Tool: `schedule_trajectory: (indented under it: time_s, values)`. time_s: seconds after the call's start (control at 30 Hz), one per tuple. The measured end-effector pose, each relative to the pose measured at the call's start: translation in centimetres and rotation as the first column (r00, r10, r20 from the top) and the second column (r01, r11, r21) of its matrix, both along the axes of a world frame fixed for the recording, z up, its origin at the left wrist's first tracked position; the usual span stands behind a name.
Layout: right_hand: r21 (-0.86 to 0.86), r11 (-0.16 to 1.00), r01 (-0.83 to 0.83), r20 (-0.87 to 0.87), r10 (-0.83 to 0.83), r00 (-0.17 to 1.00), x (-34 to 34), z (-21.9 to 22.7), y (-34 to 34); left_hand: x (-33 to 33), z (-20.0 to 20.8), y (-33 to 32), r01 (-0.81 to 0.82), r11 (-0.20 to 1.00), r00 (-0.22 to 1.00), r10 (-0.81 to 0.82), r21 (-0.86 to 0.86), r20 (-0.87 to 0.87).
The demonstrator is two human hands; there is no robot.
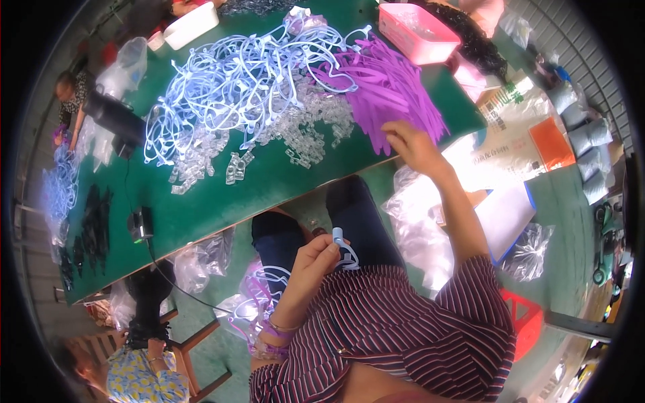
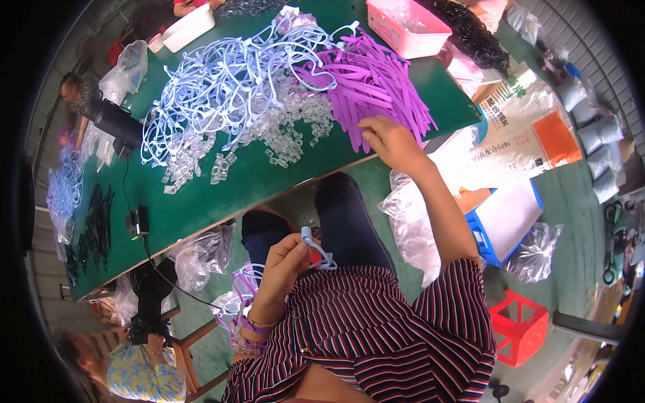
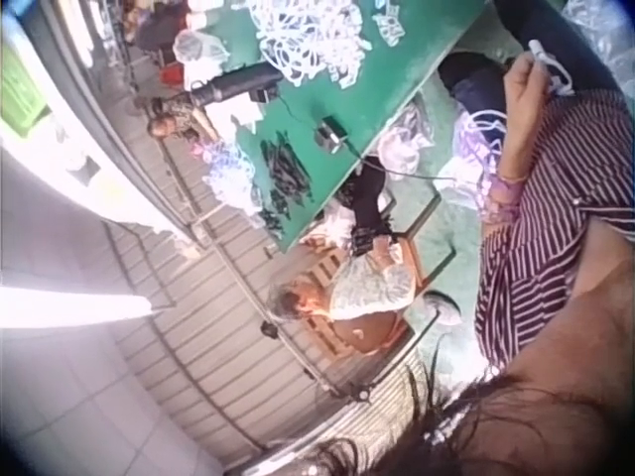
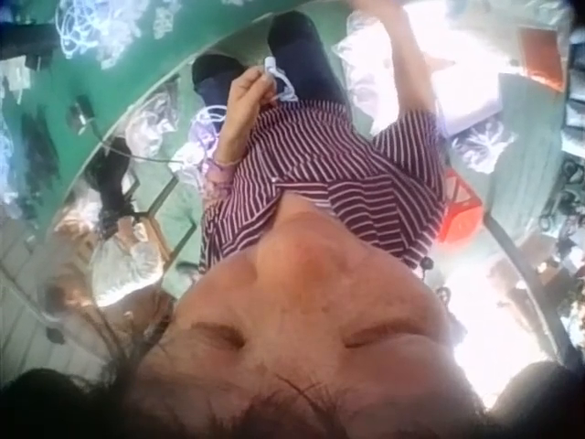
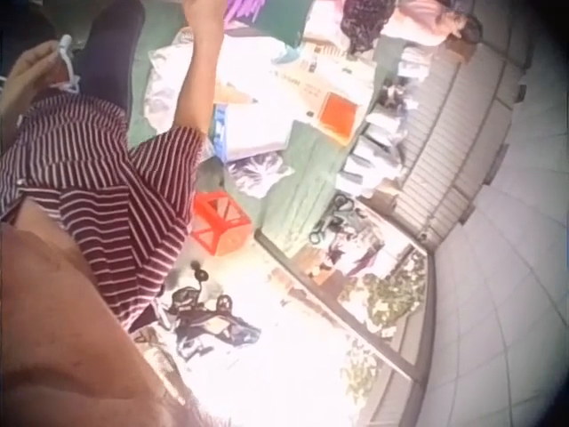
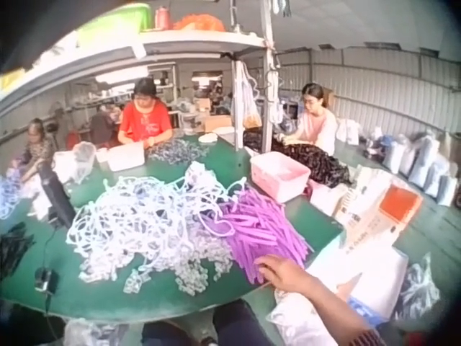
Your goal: The person assembles toy accessories by hand, attaching clear plastic clips to purple fabric strips.
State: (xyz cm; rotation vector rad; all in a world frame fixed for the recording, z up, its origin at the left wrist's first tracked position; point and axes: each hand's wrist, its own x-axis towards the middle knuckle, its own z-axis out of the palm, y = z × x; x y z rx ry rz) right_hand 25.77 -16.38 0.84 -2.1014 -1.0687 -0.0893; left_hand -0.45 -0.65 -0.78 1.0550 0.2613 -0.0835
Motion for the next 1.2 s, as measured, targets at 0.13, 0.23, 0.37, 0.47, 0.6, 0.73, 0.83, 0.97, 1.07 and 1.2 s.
schedule_trajectory:
  time_s: [0.13,0.23,0.37,0.47,0.6,0.73,0.83,0.97,1.07,1.2]
  values:
    - [-0.142,0.988,-0.062,0.353,0.109,0.929,1.5,1.2,-0.2,0.2,0.0,-0.4,-0.015,1.000,1.000,0.015,0.016,-0.006]
    - [-0.224,0.971,-0.082,0.344,0.157,0.926,1.9,1.2,0.5,0.3,0.0,-0.5,0.001,1.000,1.000,-0.001,0.024,-0.002]
    - [-0.290,0.949,-0.119,0.372,0.227,0.900,3.3,0.5,0.7,0.3,-0.1,-0.3,0.022,1.000,1.000,-0.022,-0.015,0.005]
    - [-0.323,0.939,-0.119,0.420,0.255,0.871,3.3,0.8,1.1,0.2,0.0,-0.2,0.011,1.000,1.000,-0.011,-0.012,-0.006]
    - [-0.380,0.917,-0.120,0.470,0.304,0.829,3.3,1.1,1.3,0.2,-0.3,-0.4,0.015,0.999,1.000,-0.015,-0.028,-0.001]
    - [-0.400,0.892,-0.210,0.447,0.390,0.805,4.4,1.4,1.5,0.2,-0.3,-0.6,-0.004,1.000,1.000,0.004,0.013,0.011]
    - [-0.369,0.884,-0.287,0.356,0.420,0.835,4.7,2.0,1.4,0.2,-0.2,-0.6,-0.008,1.000,1.000,0.008,0.015,0.004]
    - [-0.246,0.925,-0.291,0.288,0.356,0.889,4.5,1.8,1.8,0.0,-0.3,-0.6,-0.009,1.000,1.000,0.009,0.025,-0.004]
    - [0.079,0.966,-0.245,0.088,0.238,0.967,4.1,1.5,1.6,-0.1,-0.2,-0.7,-0.008,1.000,1.000,0.008,0.010,0.016]
    - [0.292,0.947,-0.136,-0.085,0.167,0.982,2.2,1.7,0.7,-0.5,-0.3,-0.4,-0.025,1.000,0.999,0.024,0.010,0.026]
